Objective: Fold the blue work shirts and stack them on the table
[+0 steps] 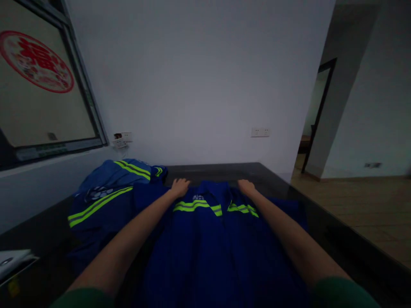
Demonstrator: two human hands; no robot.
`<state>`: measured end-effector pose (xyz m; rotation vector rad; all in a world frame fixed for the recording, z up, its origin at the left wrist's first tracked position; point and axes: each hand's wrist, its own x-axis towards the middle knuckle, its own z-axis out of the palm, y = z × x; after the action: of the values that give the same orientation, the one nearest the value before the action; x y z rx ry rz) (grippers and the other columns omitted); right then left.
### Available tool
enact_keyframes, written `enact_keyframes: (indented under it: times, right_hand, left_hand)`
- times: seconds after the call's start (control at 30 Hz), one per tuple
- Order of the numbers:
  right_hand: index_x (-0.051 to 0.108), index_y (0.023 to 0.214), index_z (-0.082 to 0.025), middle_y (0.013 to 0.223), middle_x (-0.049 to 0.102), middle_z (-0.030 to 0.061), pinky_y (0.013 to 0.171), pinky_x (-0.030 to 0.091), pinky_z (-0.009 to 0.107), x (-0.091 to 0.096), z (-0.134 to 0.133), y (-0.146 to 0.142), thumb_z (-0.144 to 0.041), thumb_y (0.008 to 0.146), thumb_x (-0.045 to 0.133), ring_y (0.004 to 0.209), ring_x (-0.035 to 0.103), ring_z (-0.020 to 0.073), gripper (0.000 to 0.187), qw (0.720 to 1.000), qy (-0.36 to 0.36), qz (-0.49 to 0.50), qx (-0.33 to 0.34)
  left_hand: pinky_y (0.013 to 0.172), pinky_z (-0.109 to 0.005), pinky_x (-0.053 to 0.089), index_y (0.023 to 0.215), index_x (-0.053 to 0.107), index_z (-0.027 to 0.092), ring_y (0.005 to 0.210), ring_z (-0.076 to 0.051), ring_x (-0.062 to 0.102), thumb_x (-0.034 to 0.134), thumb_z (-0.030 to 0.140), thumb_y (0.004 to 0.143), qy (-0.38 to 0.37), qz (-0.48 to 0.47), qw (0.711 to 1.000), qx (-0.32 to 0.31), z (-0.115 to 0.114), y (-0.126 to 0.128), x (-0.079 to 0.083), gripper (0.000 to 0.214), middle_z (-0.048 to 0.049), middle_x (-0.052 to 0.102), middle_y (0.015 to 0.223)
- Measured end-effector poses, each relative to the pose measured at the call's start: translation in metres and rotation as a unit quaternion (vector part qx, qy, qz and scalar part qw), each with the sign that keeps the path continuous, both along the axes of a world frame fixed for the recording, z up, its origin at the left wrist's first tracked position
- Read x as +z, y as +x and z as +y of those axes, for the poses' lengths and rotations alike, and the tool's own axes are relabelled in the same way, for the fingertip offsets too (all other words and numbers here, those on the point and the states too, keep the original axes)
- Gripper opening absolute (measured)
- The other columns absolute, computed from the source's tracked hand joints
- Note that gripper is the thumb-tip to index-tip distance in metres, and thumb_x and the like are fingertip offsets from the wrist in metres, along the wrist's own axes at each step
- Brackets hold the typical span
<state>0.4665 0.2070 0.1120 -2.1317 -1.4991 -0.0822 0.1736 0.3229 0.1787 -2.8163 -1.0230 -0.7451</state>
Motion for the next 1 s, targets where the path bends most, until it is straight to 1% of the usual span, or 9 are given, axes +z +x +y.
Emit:
enact_keyframes:
  times: [0.07, 0.17, 0.27, 0.37, 0.57, 0.73, 0.8, 0.87, 1.0]
  right_hand:
    - [0.059, 0.116, -0.016, 0.119, 0.06, 0.0099, 0.089, 0.051, 0.04, -0.024, 0.012, 0.007, -0.031, 0.092, 0.057, 0.104, 0.06, 0.0208, 0.029, 0.999, -0.053, -0.004, -0.003]
    - [0.066, 0.108, -0.015, 0.114, 0.066, 0.0124, 0.094, 0.046, 0.035, -0.048, 0.029, 0.022, -0.02, 0.092, 0.053, 0.108, 0.06, 0.0226, 0.021, 0.996, -0.085, 0.001, 0.001]
    - [0.067, 0.11, -0.016, 0.115, 0.067, 0.012, 0.091, 0.046, 0.031, -0.058, 0.042, 0.037, -0.021, 0.092, 0.05, 0.108, 0.061, 0.0231, 0.025, 0.996, -0.092, 0.011, -0.002]
    - [0.067, 0.111, -0.016, 0.112, 0.068, 0.0113, 0.086, 0.047, 0.03, -0.063, 0.051, 0.044, -0.022, 0.092, 0.051, 0.103, 0.064, 0.0222, 0.026, 0.995, -0.097, 0.022, 0.006]
    - [0.066, 0.116, -0.018, 0.111, 0.066, 0.0089, 0.09, 0.045, 0.028, -0.079, 0.058, 0.03, -0.023, 0.09, 0.056, 0.099, 0.062, 0.0171, 0.028, 0.991, -0.092, 0.027, 0.091]
    - [0.059, 0.127, -0.019, 0.124, 0.056, 0.015, 0.098, 0.041, 0.041, -0.085, 0.056, 0.019, -0.029, 0.085, 0.064, 0.115, 0.05, 0.0279, 0.044, 0.991, -0.073, -0.026, 0.106]
    - [0.056, 0.131, -0.019, 0.129, 0.053, 0.0152, 0.099, 0.041, 0.043, -0.079, 0.059, 0.017, -0.027, 0.083, 0.065, 0.119, 0.046, 0.0296, 0.049, 0.989, -0.044, -0.06, 0.126]
    - [0.056, 0.131, -0.021, 0.131, 0.054, 0.0122, 0.1, 0.04, 0.042, -0.07, 0.064, 0.013, -0.022, 0.085, 0.062, 0.12, 0.044, 0.028, 0.047, 0.981, -0.021, -0.077, 0.175]
    - [0.068, 0.116, -0.022, 0.112, 0.066, 0.009, 0.094, 0.042, 0.036, -0.058, 0.079, 0.0, -0.014, 0.087, 0.056, 0.112, 0.05, 0.0242, 0.032, 0.957, -0.085, -0.088, 0.262]
  left_hand:
    - [0.087, -0.04, 0.052, 0.119, 0.057, 0.02, 0.103, -0.02, 0.06, 0.056, 0.034, 0.093, -0.037, 0.03, 0.999, 0.01, 0.009, 0.004, -0.055, 0.03, -0.0088, 0.057, 0.122]
    - [0.092, -0.044, 0.05, 0.123, 0.056, 0.017, 0.111, -0.024, 0.057, 0.055, 0.034, 0.092, -0.089, 0.073, 0.993, 0.038, 0.027, 0.01, -0.116, 0.035, -0.0117, 0.056, 0.127]
    - [0.105, -0.046, 0.038, 0.132, 0.051, 0.021, 0.128, -0.028, 0.045, 0.045, 0.038, 0.096, -0.12, 0.095, 0.987, 0.054, 0.046, 0.009, -0.155, 0.041, -0.0128, 0.048, 0.14]
    - [0.112, -0.044, 0.029, 0.139, 0.044, 0.025, 0.136, -0.026, 0.037, 0.035, 0.044, 0.097, -0.133, 0.105, 0.984, 0.057, 0.059, -0.002, -0.173, 0.048, -0.009, 0.041, 0.148]
    - [0.112, -0.045, 0.027, 0.14, 0.043, 0.026, 0.138, -0.027, 0.034, 0.036, 0.047, 0.094, -0.156, 0.098, 0.98, 0.076, 0.078, -0.025, -0.175, 0.051, -0.0076, 0.041, 0.149]
    - [0.103, -0.04, 0.04, 0.129, 0.052, 0.017, 0.122, -0.026, 0.052, 0.043, 0.038, 0.092, -0.178, 0.073, 0.978, 0.075, 0.086, -0.004, -0.146, 0.044, -0.0139, 0.057, 0.13]
    - [0.104, -0.037, 0.039, 0.128, 0.052, 0.016, 0.122, -0.024, 0.051, 0.042, 0.033, 0.093, -0.152, 0.044, 0.987, 0.027, 0.083, 0.018, -0.133, 0.04, -0.0125, 0.057, 0.129]
    - [0.106, -0.035, 0.037, 0.123, 0.056, 0.018, 0.121, -0.021, 0.051, 0.047, 0.024, 0.091, -0.134, 0.032, 0.988, -0.074, 0.079, 0.043, -0.123, 0.034, -0.0095, 0.059, 0.127]
    - [0.103, -0.034, 0.039, 0.113, 0.063, 0.02, 0.113, -0.019, 0.056, 0.052, 0.009, 0.083, -0.16, 0.091, 0.957, -0.223, 0.078, 0.077, -0.117, 0.033, -0.0065, 0.065, 0.118]
